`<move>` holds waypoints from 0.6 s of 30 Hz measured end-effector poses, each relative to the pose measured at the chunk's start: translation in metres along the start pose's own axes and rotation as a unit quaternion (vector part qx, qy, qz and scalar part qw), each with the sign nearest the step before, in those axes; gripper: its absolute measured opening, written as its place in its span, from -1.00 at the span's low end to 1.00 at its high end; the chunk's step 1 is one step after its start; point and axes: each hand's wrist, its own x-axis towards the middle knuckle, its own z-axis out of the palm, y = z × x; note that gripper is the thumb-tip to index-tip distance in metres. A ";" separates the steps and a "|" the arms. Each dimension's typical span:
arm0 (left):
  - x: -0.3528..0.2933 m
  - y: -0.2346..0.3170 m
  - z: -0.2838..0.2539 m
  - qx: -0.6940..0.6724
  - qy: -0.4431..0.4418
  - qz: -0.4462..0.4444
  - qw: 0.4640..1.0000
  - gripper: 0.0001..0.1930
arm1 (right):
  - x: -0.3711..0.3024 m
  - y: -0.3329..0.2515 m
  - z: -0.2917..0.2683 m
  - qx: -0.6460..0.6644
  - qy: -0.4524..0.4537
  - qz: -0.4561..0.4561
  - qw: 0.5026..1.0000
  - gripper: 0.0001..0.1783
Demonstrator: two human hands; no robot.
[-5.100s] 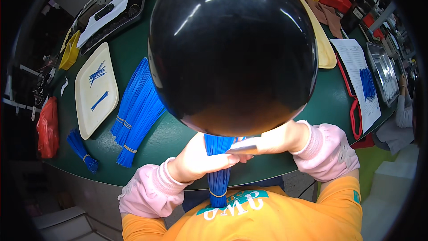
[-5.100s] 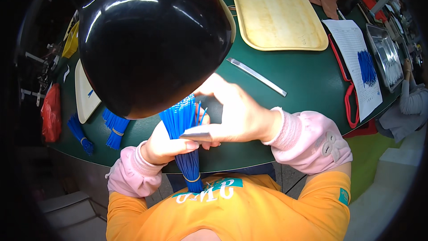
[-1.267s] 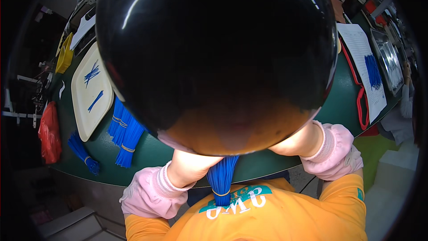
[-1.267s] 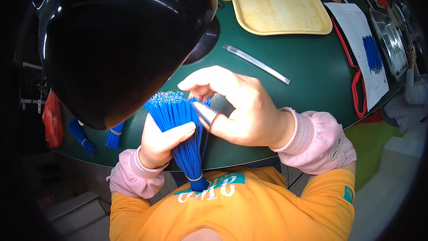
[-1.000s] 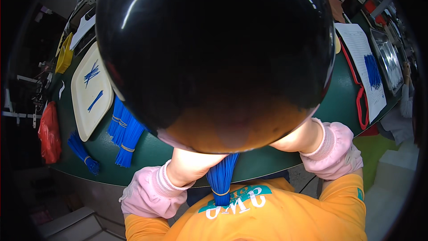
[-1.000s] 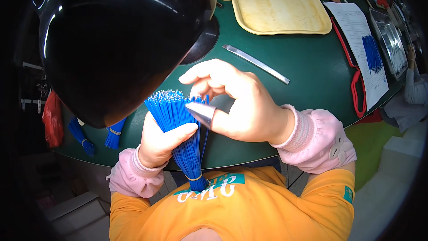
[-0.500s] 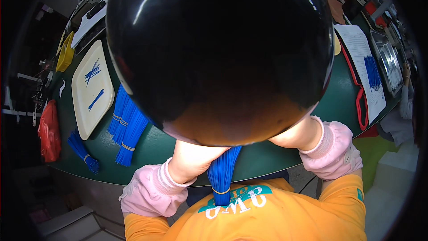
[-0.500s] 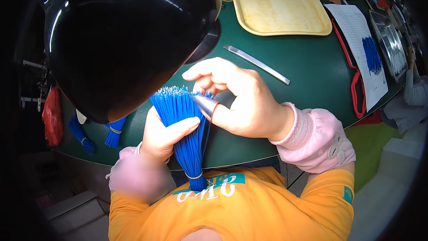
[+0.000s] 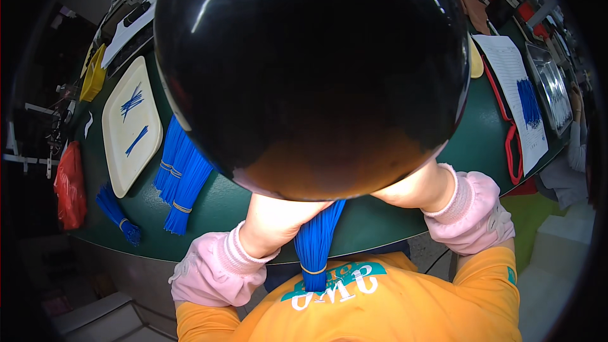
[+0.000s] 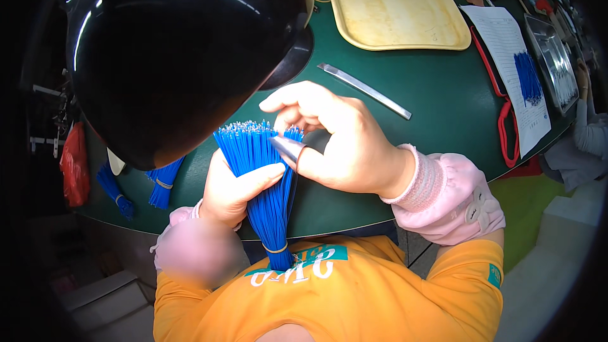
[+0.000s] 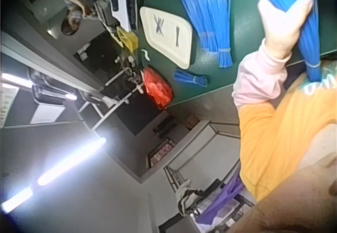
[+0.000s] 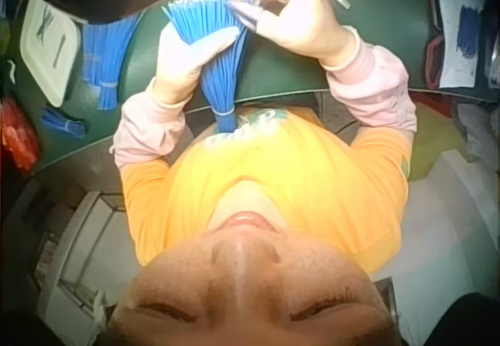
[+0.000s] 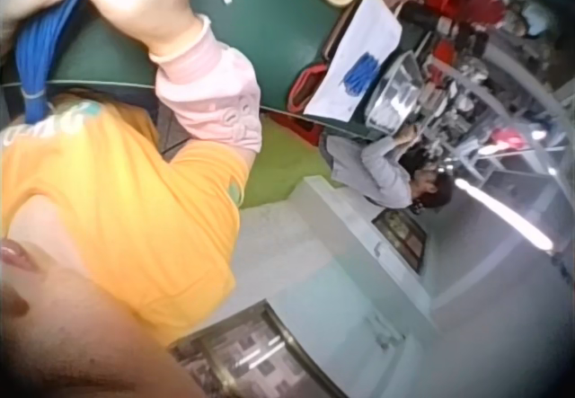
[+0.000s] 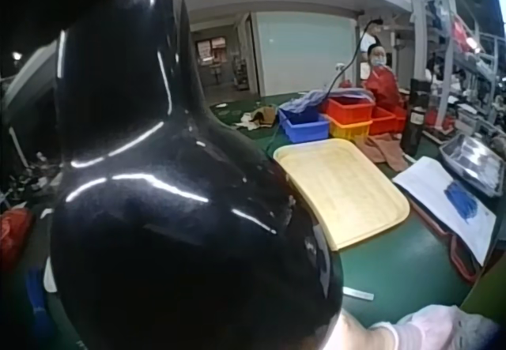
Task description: Grouping, counting, and organizing small blue plastic components on an assembly line workbench.
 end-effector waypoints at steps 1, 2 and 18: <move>0.000 0.000 0.000 0.015 0.001 0.005 1.000 -0.77 | 0.000 0.001 0.000 -0.019 -0.011 -0.004 1.000 -0.61; 0.000 0.000 0.001 0.014 0.000 0.005 1.000 -0.77 | 0.000 0.001 0.000 -0.015 -0.011 0.001 1.000 -0.59; -0.003 0.002 -0.003 -0.023 0.010 -0.005 1.000 -0.74 | 0.001 0.011 -0.002 0.086 -0.029 -0.005 0.996 -0.62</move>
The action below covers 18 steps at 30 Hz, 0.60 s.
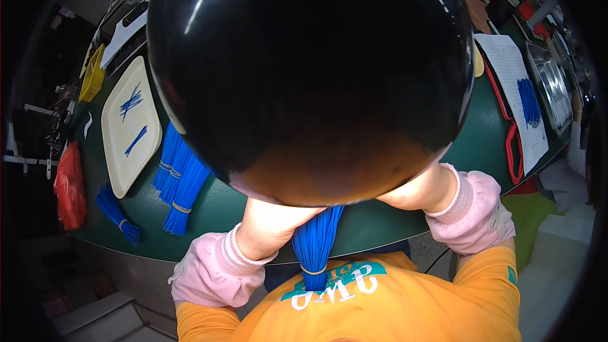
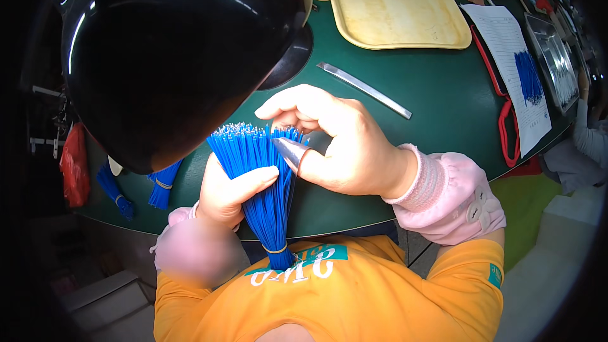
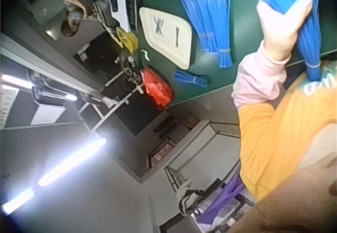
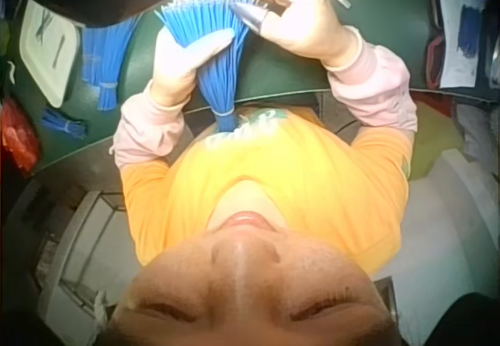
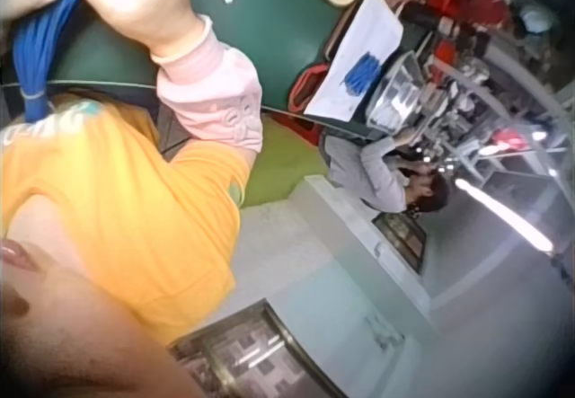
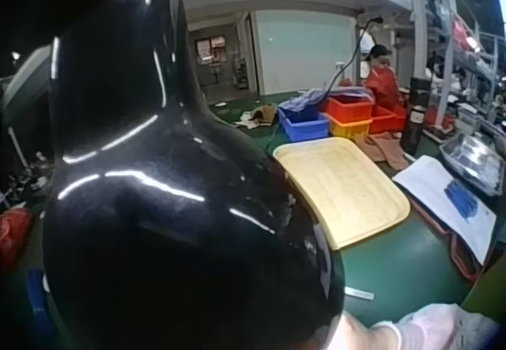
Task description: Grouping, counting, and organizing small blue plastic components on an assembly line workbench.
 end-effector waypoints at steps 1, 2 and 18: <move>0.000 0.000 0.000 0.000 0.005 -0.004 1.000 -0.74 | -0.001 0.003 0.000 0.001 -0.001 0.000 1.000 -0.62; -0.001 0.000 0.000 0.000 0.006 -0.004 1.000 -0.74 | -0.001 0.005 0.001 0.013 0.003 -0.008 1.000 -0.63; 0.002 0.003 0.004 -0.016 -0.010 -0.022 1.000 -0.73 | -0.002 -0.008 -0.002 -0.152 0.013 -0.050 0.987 -0.69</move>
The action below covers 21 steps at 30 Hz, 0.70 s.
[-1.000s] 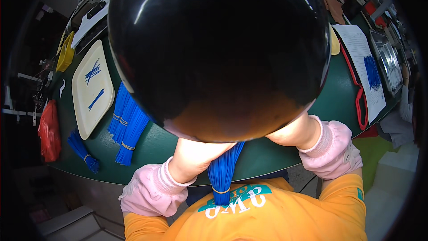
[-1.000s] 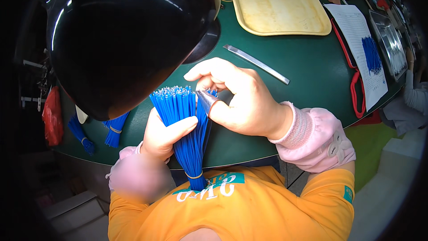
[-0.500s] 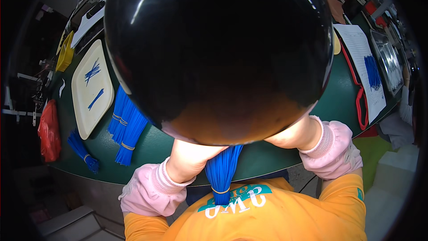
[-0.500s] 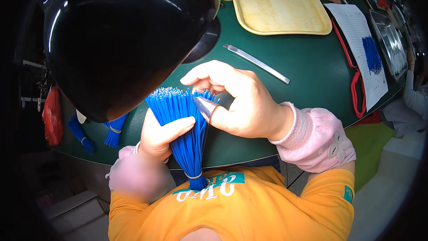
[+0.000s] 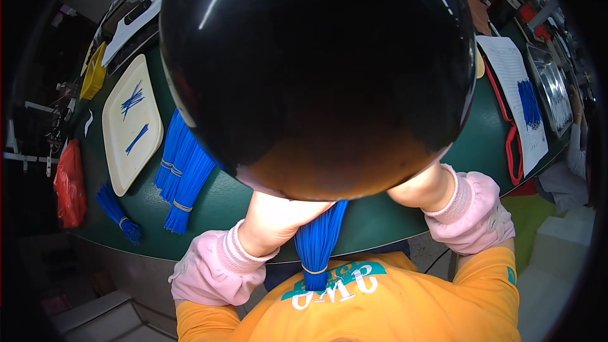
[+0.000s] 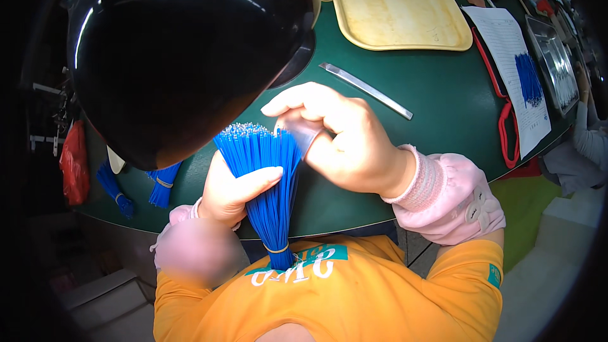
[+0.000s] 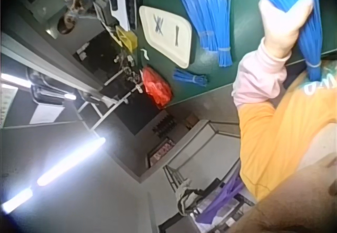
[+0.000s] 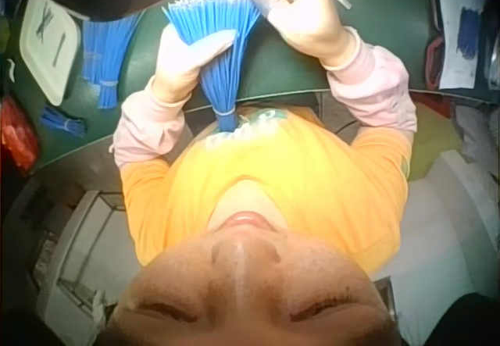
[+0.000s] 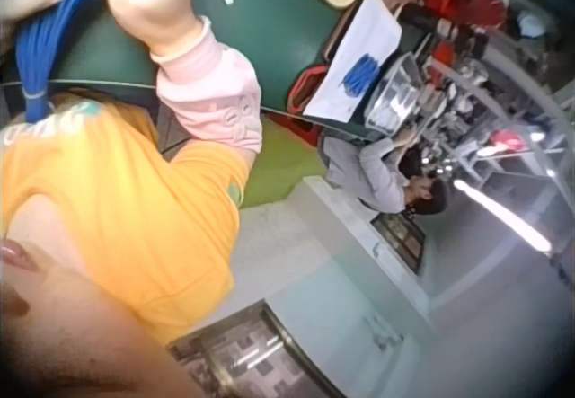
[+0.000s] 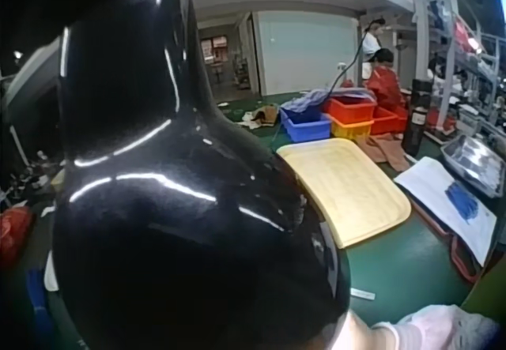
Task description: Grouping, counting, and organizing small blue plastic components on an assembly line workbench.
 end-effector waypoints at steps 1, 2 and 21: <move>-0.001 0.001 -0.001 -0.001 -0.006 -0.015 1.000 -0.73 | 0.000 0.001 -0.001 -0.018 0.008 -0.015 1.000 -0.67; -0.002 0.001 -0.003 0.004 -0.005 -0.006 1.000 -0.72 | 0.002 -0.004 0.000 0.052 0.016 0.040 0.998 -0.65; 0.001 -0.006 -0.002 0.017 -0.007 0.018 1.000 -0.74 | 0.001 -0.002 0.006 0.094 -0.022 0.085 0.992 -0.61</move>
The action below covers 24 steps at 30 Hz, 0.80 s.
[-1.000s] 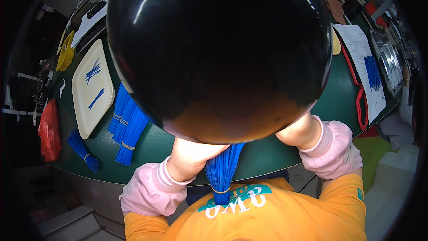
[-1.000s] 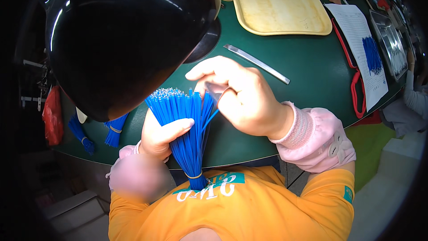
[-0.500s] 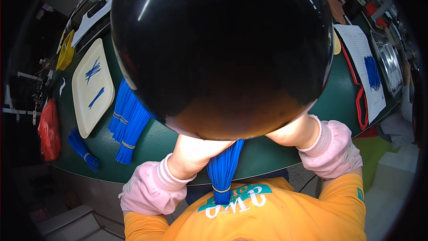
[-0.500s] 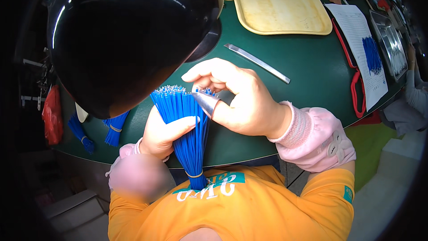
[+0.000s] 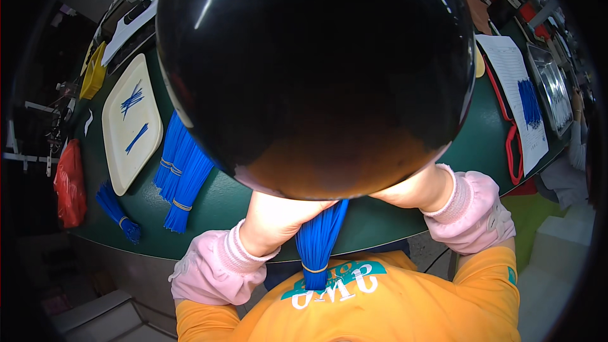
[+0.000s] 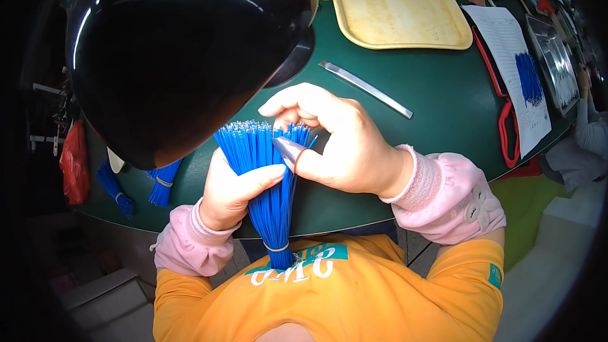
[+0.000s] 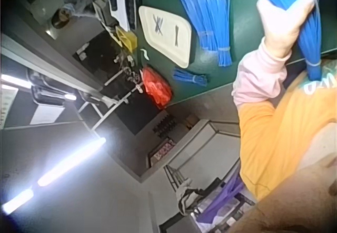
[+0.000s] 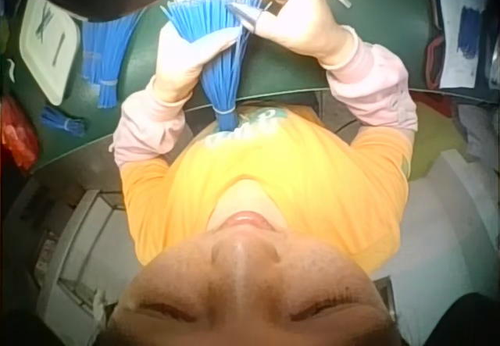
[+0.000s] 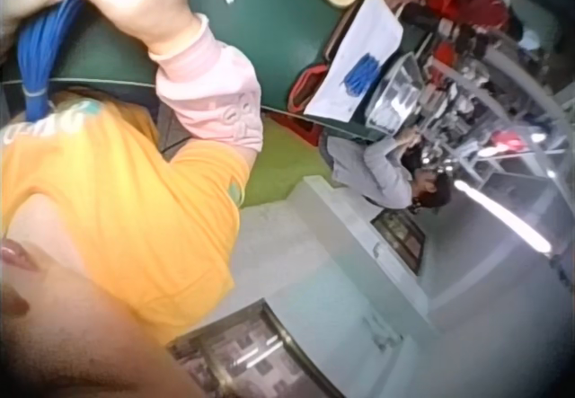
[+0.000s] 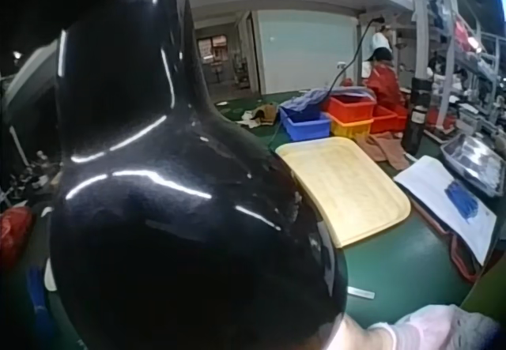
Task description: Grouping, counting, and organizing small blue plastic components on an assembly line workbench.
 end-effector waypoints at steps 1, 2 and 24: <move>0.000 -0.001 -0.001 0.000 0.001 0.000 1.000 -0.74 | 0.000 -0.001 0.000 -0.015 0.000 -0.010 1.000 -0.61; -0.001 -0.002 -0.002 -0.003 0.013 0.002 1.000 -0.75 | 0.000 -0.001 0.000 -0.031 0.001 -0.020 0.999 -0.61; -0.001 0.001 0.000 -0.003 0.026 0.004 1.000 -0.78 | 0.000 0.000 0.000 -0.002 0.032 -0.063 0.997 -0.63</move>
